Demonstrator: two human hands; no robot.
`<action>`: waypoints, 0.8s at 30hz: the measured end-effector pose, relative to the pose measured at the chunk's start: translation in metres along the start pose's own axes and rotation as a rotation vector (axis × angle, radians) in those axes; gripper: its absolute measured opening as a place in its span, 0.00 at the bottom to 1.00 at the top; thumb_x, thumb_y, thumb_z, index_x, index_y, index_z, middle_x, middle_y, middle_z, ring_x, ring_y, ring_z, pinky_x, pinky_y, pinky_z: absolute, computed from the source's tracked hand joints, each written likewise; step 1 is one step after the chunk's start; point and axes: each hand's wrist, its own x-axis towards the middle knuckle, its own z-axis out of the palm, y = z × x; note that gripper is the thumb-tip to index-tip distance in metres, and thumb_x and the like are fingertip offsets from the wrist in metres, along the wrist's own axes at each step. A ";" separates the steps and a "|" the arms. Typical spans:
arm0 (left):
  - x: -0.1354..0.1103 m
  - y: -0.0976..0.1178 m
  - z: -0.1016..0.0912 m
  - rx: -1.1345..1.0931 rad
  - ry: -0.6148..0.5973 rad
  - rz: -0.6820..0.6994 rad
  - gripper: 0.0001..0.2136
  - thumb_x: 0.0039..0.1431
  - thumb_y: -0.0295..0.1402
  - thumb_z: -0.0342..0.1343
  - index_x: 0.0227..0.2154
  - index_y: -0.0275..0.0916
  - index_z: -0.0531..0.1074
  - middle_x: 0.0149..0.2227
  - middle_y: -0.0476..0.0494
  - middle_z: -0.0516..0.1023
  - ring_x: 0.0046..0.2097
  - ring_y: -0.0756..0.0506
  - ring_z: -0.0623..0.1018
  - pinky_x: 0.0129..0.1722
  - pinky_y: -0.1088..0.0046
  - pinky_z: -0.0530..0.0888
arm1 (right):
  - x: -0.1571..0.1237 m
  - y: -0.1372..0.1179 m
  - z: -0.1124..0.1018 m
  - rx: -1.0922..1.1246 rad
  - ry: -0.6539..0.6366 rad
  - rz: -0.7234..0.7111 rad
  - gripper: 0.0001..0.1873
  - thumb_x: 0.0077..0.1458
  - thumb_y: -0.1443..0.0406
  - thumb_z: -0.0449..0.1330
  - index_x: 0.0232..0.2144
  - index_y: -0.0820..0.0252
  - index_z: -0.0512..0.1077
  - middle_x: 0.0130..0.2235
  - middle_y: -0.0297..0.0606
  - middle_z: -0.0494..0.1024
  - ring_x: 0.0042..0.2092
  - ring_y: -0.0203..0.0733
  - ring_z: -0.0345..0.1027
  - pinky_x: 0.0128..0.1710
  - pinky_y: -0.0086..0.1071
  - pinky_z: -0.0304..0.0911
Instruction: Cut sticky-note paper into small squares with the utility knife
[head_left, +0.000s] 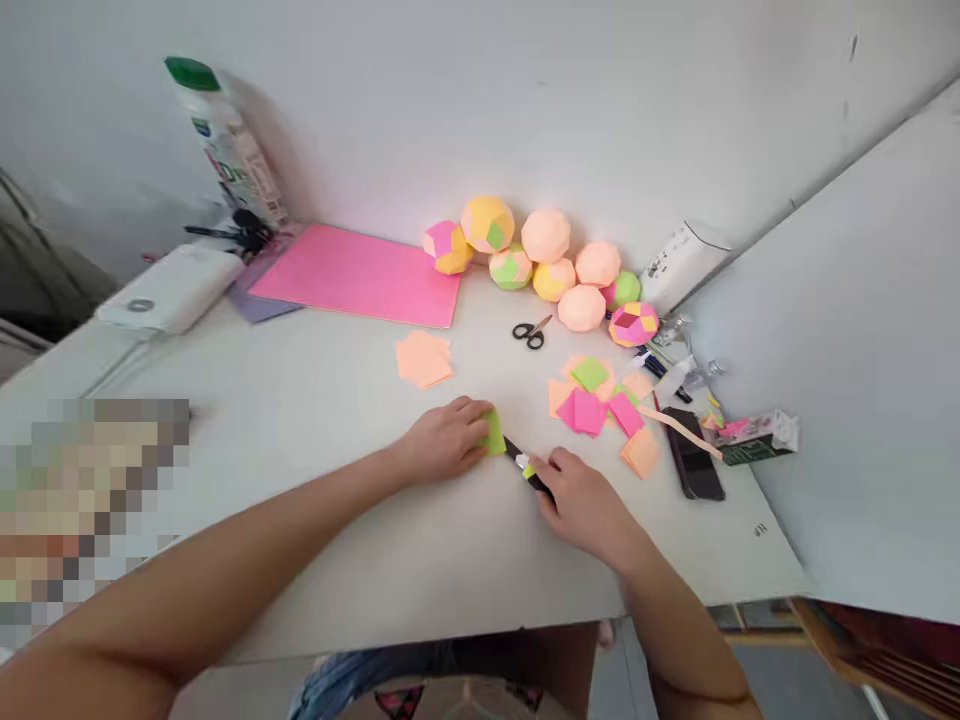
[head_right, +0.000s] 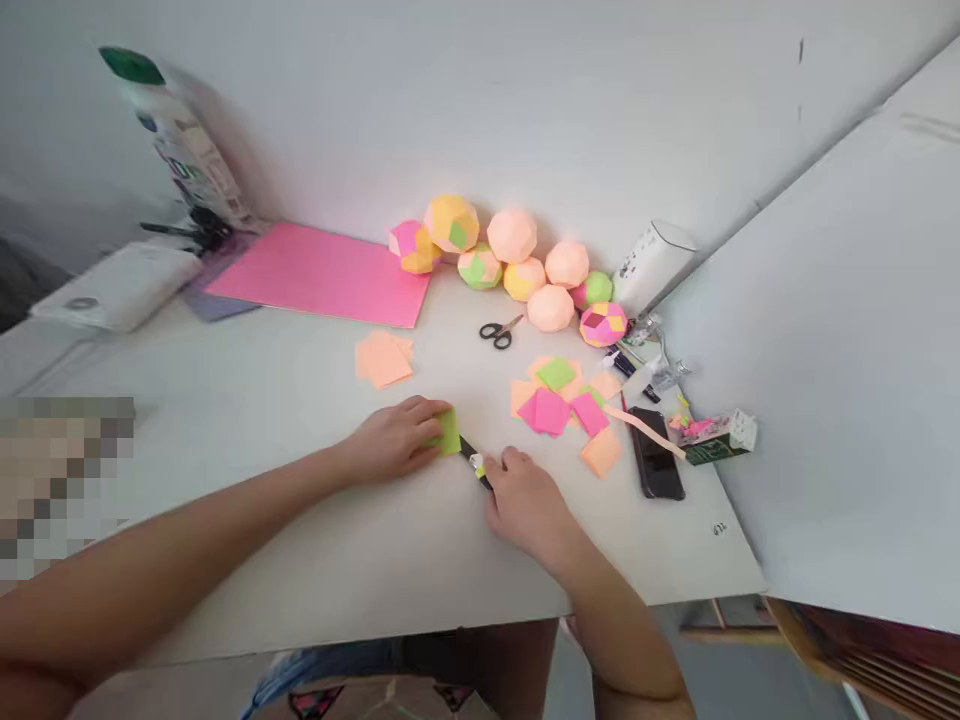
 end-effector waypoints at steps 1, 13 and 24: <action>0.000 0.000 0.001 -0.001 0.002 -0.004 0.05 0.60 0.32 0.51 0.32 0.37 0.69 0.54 0.38 0.68 0.48 0.41 0.72 0.40 0.65 0.75 | 0.001 -0.001 0.001 -0.008 0.004 -0.003 0.25 0.59 0.69 0.52 0.59 0.67 0.63 0.45 0.47 0.70 0.42 0.46 0.66 0.39 0.35 0.64; -0.001 0.001 0.004 -0.006 0.018 -0.016 0.06 0.61 0.32 0.49 0.31 0.37 0.69 0.50 0.37 0.67 0.43 0.42 0.72 0.34 0.68 0.73 | 0.006 -0.001 0.006 -0.050 0.040 0.010 0.26 0.60 0.68 0.51 0.61 0.67 0.61 0.45 0.47 0.69 0.43 0.46 0.65 0.36 0.33 0.64; -0.002 -0.001 0.006 -0.019 0.028 -0.024 0.06 0.60 0.32 0.49 0.32 0.37 0.68 0.49 0.38 0.66 0.43 0.43 0.72 0.34 0.69 0.72 | 0.012 -0.001 0.009 -0.054 0.057 0.012 0.27 0.60 0.68 0.51 0.61 0.66 0.60 0.45 0.48 0.70 0.43 0.46 0.66 0.37 0.33 0.65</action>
